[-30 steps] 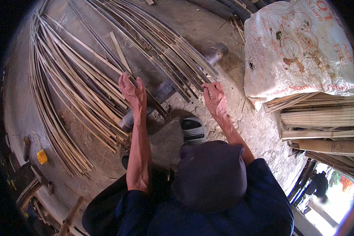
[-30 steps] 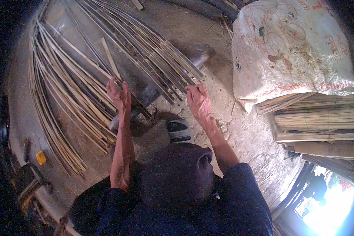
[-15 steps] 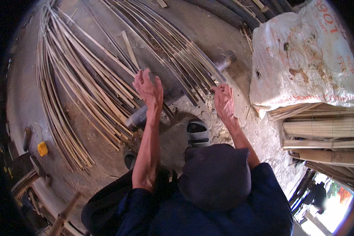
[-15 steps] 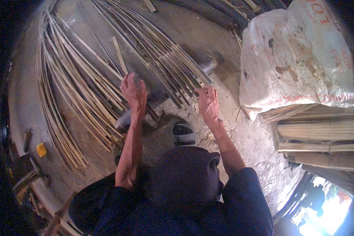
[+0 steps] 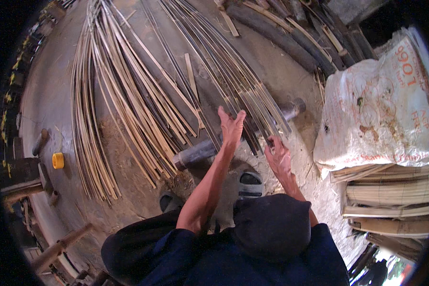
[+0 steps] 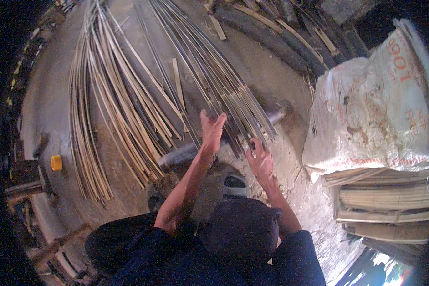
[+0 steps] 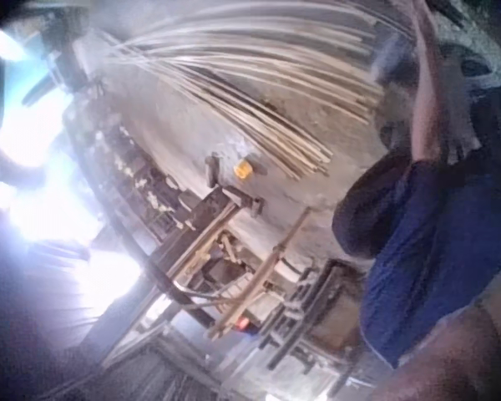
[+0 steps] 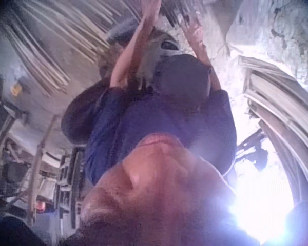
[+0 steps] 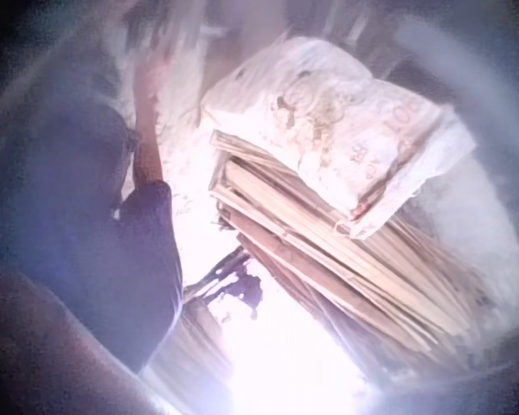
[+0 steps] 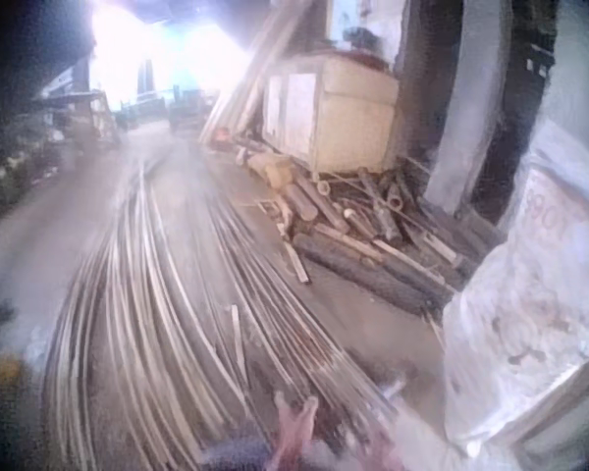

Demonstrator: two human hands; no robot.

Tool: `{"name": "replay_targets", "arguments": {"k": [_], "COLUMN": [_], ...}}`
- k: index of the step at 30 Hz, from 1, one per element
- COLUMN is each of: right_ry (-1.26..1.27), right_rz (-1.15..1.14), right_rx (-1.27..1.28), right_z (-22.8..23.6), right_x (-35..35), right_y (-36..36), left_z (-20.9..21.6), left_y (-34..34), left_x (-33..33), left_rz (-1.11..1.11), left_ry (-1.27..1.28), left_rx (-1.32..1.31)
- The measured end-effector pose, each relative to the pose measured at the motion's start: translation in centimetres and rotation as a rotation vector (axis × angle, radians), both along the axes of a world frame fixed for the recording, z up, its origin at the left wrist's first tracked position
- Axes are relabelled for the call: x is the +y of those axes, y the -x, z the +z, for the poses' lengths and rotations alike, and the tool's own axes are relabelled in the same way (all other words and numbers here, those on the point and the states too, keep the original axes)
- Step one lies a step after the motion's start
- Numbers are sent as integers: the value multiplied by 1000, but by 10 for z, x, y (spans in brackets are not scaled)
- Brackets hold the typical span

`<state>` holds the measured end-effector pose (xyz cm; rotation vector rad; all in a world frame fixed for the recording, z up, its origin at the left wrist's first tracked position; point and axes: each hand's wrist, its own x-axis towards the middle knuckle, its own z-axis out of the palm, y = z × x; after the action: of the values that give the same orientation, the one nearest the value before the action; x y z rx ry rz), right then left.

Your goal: The person sits on the floor and repeatedly picks up thin bamboo strips, scraping them against a fixed metal tool to smooth or shape them. The person then places the processed strips into a growing pile on the floor.

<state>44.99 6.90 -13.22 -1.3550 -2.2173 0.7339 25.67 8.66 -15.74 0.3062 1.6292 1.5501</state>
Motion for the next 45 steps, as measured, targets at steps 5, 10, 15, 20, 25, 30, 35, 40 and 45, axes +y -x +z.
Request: {"name": "replay_targets", "arguments": {"k": [5, 10, 15, 20, 25, 30, 35, 40, 45], "right_ry": [265, 473, 525, 643, 630, 716, 718, 822, 352], "right_rz": [-103, -191, -141, -224, -186, -215, -47, -21, 27], "right_rx": [130, 223, 179, 248, 284, 359, 348, 164, 104], "right_z": [25, 32, 30, 34, 25, 22, 6, 61, 102], "right_x": [-5, 7, 10, 12, 17, 21, 41, 72, 65], "right_y": [4, -3, -4, -2, -9, -9, -8, 31, 73], "left_z": [-32, -10, -14, -16, -7, -18, -20, -25, -16], "left_y": [1, 3, 9, 17, 12, 15, 6, -16, -6], "left_x": [28, 26, 19, 14, 19, 18, 17, 27, -1], "left_rz": [-40, 9, 48, -12, 3, 13, -93, -151, -371], "left_ry": [-151, -221, -211, -188, -176, -210, -148, 251, 72], "left_rx": [-471, -449, -558, -581, -607, -611, -408, 526, 1224]}}
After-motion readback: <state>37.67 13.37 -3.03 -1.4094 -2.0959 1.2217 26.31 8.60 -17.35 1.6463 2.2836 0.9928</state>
